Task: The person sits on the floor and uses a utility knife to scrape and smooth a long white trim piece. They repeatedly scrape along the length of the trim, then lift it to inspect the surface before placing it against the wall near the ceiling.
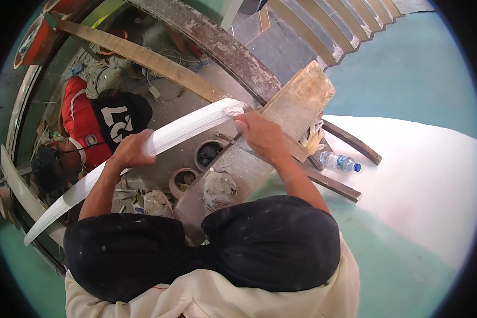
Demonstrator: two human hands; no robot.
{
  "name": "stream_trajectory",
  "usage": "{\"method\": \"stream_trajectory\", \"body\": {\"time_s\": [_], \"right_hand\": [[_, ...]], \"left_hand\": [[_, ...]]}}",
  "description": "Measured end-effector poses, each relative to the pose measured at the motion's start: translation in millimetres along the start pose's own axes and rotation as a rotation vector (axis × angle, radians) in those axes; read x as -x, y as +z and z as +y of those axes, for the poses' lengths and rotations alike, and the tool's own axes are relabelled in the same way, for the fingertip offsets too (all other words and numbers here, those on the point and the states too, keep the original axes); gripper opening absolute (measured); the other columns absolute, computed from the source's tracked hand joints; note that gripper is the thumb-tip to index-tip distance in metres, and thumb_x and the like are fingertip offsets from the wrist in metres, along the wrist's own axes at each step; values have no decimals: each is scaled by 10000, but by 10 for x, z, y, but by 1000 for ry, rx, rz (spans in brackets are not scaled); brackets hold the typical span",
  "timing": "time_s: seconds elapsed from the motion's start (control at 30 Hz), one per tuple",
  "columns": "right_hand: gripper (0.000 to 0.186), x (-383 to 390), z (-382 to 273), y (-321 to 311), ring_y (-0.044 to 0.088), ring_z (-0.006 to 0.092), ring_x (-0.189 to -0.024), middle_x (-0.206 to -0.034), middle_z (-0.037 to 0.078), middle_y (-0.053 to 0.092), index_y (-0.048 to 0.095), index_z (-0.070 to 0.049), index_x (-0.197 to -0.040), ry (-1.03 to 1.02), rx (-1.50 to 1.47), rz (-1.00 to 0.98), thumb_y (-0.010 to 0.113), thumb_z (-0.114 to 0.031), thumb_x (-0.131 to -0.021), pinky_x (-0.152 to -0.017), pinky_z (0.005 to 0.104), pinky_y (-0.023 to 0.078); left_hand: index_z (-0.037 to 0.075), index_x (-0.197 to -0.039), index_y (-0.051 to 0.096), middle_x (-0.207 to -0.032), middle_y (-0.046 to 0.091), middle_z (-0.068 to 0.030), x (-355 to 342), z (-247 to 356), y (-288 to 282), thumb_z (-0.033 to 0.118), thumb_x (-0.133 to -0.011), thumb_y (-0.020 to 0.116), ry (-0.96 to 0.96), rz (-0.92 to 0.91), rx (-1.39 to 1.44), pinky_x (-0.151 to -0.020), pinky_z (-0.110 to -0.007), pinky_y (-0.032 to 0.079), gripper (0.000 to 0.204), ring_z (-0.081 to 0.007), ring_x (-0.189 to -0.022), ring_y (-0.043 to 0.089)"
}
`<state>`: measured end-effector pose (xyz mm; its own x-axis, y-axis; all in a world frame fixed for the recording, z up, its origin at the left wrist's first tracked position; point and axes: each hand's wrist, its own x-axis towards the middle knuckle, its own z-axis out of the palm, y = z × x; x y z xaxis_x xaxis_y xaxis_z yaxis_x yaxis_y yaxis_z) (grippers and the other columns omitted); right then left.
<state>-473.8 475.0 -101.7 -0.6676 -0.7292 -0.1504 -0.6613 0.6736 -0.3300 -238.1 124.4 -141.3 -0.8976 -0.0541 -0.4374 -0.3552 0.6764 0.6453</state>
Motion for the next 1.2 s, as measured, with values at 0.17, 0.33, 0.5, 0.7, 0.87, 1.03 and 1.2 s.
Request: {"method": "stream_trajectory", "body": {"time_s": [0.17, 0.33, 0.5, 0.7, 0.87, 1.03, 1.2], "right_hand": [[368, 3, 196, -85, 734, 405, -881, -992, 173, 754, 682, -128, -1139, 238, 55, 52, 555, -470, -1090, -774, 507, 565], [383, -2, -55, -46, 736, 396, -911, -1021, 178, 761, 672, -124, -1178, -12, -22, 11, 543, -475, -1096, -784, 510, 562], [448, -96, 446, -103, 723, 454, -982, -1035, 238, 749, 626, -106, -1201, 419, -14, 8, 491, -524, -1108, -839, 550, 547], [479, 32, 397, -28, 723, 457, -963, -998, 238, 748, 631, -113, -1229, 355, -214, 9, 496, -555, -1102, -823, 549, 543], [391, 175, -92, 166, 730, 412, -847, -945, 180, 754, 653, -119, -1144, 81, -51, 3, 558, -494, -1089, -738, 521, 558], [310, 182, -179, 289, 733, 376, -842, -958, 144, 759, 690, -115, -1133, 28, -23, 1, 619, -412, -1078, -723, 473, 561], [332, 185, -151, 306, 732, 382, -810, -928, 146, 758, 682, -109, -1106, 22, -70, 69, 603, -431, -1082, -694, 486, 558]], "left_hand": [[70, -1304, 653, -1082, 758, -233, 39, -9, -42, 367, -652, 840, -20, -8, -15, -910, -507, 565, 741, -446, -1031, 721], [71, -1279, 653, -1076, 757, -223, 28, -8, -35, 352, -655, 839, -12, 18, -27, -902, -506, 568, 710, -437, -1025, 722], [73, -1272, 634, -1096, 750, -210, 64, -2, -16, 340, -665, 834, 34, 69, -71, -902, -511, 570, 693, -422, -1044, 721], [80, -1327, 582, -1148, 738, -193, 61, 25, 57, 314, -682, 828, 19, 96, -164, -924, -505, 570, 730, -409, -1077, 713], [75, -1306, 594, -1143, 736, -200, 63, 34, 41, 312, -676, 831, 34, 99, -156, -924, -504, 570, 714, -410, -1072, 713], [74, -1297, 603, -1125, 739, -204, 50, -3, 61, 315, -668, 834, 46, 110, -144, -919, -506, 569, 712, -414, -1065, 715], [77, -1296, 607, -1108, 745, -207, 43, 40, 33, 320, -664, 838, 7, 72, -155, -918, -507, 567, 715, -415, -1059, 717]]}}
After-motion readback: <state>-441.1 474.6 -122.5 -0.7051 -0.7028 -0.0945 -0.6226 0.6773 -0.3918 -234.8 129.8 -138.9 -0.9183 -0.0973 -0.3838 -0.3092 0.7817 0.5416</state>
